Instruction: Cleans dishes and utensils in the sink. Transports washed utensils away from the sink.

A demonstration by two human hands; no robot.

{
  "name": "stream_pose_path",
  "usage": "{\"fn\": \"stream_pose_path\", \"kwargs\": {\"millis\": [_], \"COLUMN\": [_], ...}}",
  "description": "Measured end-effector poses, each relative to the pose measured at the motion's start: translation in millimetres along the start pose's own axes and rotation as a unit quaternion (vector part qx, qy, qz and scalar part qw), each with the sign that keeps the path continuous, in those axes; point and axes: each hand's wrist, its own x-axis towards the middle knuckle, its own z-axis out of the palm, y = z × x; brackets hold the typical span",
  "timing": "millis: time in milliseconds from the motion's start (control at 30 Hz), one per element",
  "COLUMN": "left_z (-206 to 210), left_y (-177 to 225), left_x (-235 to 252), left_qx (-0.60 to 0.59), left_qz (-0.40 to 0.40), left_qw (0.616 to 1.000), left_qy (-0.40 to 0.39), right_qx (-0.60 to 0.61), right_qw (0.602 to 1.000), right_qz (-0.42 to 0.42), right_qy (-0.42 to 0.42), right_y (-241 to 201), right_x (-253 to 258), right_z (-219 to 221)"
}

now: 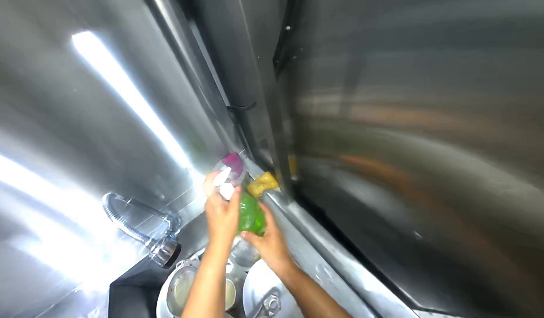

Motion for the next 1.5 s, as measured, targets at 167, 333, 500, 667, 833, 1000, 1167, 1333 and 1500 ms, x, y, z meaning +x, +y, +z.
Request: {"fn": "stream_pose_path", "kwargs": {"millis": [167,333,500,667,833,1000,1167,1333,1500], "left_z": [56,114,114,69,13,-62,-137,-190,-221], "left_y": [21,5,-3,-16,-27,-10,1,3,-20], "left_x": [-47,-75,-82,-94,-118,-173,-231,-269,-271], "left_qx": [-0.148,-0.067,-0.040,-0.052,-0.039,-0.016,0.052,0.124,0.242], "left_qz": [0.066,0.051,0.117,0.010,-0.117,-0.207,-0.235,-0.353,-0.528], "left_qw": [0.986,0.990,0.991,0.992,0.983,0.972,0.967,0.927,0.814], "left_qy": [-0.046,-0.117,-0.057,-0.113,-0.136,-0.112,-0.088,-0.007,-0.034], "right_qx": [-0.348,-0.461,-0.417,-0.437,-0.424,-0.493,-0.639,-0.729,-0.671], "right_qw": [0.911,0.851,0.868,0.871,0.877,0.826,0.744,0.659,0.722], "right_qz": [-0.130,-0.057,-0.096,-0.179,-0.216,-0.272,-0.181,-0.133,-0.132], "right_qy": [0.181,0.243,0.254,0.138,0.072,-0.002,-0.079,-0.128,-0.103], "right_y": [-14,14,7,21,19,-19,-40,-44,-62], "right_x": [-43,-44,-64,-87,-42,86,185,189,195], "right_z": [-64,-92,-91,-63,-21,40,78,92,93]}}
